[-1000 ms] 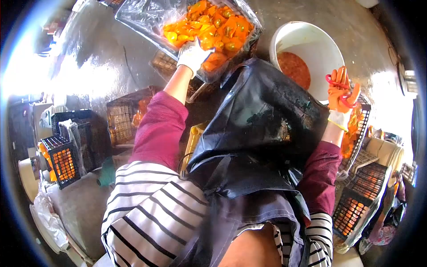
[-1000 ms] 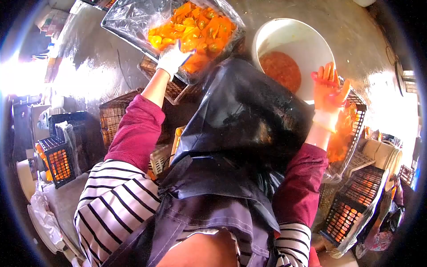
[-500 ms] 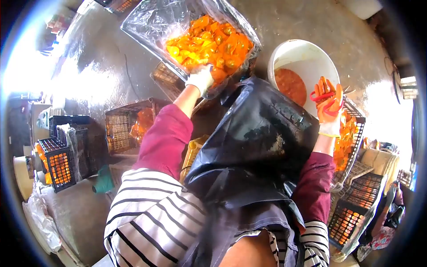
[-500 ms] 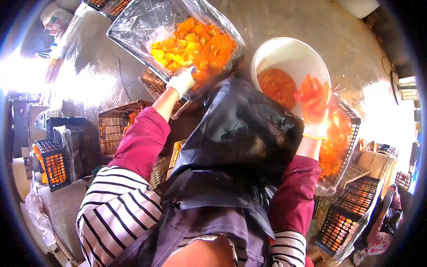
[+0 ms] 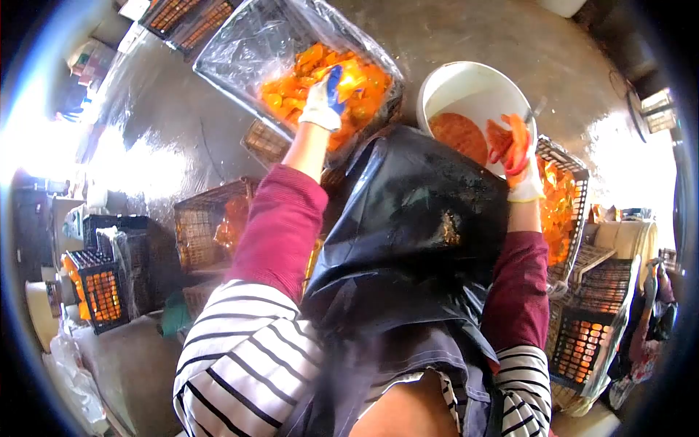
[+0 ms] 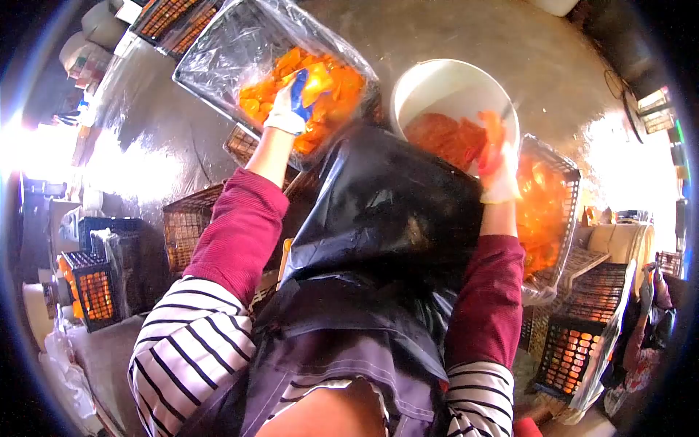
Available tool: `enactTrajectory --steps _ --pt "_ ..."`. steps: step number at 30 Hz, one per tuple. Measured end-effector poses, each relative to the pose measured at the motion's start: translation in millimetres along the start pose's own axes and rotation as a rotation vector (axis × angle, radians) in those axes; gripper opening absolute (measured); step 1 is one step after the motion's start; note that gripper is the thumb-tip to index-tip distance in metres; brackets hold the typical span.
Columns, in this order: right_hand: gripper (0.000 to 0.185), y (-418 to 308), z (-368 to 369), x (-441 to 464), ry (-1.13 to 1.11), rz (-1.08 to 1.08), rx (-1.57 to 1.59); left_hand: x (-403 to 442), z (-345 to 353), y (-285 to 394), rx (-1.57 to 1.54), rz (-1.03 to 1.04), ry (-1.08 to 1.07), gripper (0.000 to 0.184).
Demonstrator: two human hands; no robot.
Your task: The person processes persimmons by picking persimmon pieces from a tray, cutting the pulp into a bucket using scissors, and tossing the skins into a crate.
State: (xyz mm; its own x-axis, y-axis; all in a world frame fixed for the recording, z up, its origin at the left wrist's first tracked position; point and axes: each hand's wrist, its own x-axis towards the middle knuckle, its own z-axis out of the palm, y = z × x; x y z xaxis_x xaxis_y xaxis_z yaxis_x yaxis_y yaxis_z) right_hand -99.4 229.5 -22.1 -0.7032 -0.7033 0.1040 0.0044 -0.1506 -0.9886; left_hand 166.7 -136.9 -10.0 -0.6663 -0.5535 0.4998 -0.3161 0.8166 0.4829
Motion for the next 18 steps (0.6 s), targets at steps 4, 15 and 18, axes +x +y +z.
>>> enactTrajectory --steps 4,15,18 --pt "0.038 -10 32 -3 0.12 0.331 0.34 38 40 99 -0.007 -0.002 -0.016 0.044" --pt "0.024 -44 51 -4 -0.156 0.199 -0.406 51 123 147 -0.92 -0.629 -0.463 0.078" --pt "0.037 -34 51 1 -0.221 0.12 -0.511 48 127 141 -1.13 -0.667 -0.566 0.071"
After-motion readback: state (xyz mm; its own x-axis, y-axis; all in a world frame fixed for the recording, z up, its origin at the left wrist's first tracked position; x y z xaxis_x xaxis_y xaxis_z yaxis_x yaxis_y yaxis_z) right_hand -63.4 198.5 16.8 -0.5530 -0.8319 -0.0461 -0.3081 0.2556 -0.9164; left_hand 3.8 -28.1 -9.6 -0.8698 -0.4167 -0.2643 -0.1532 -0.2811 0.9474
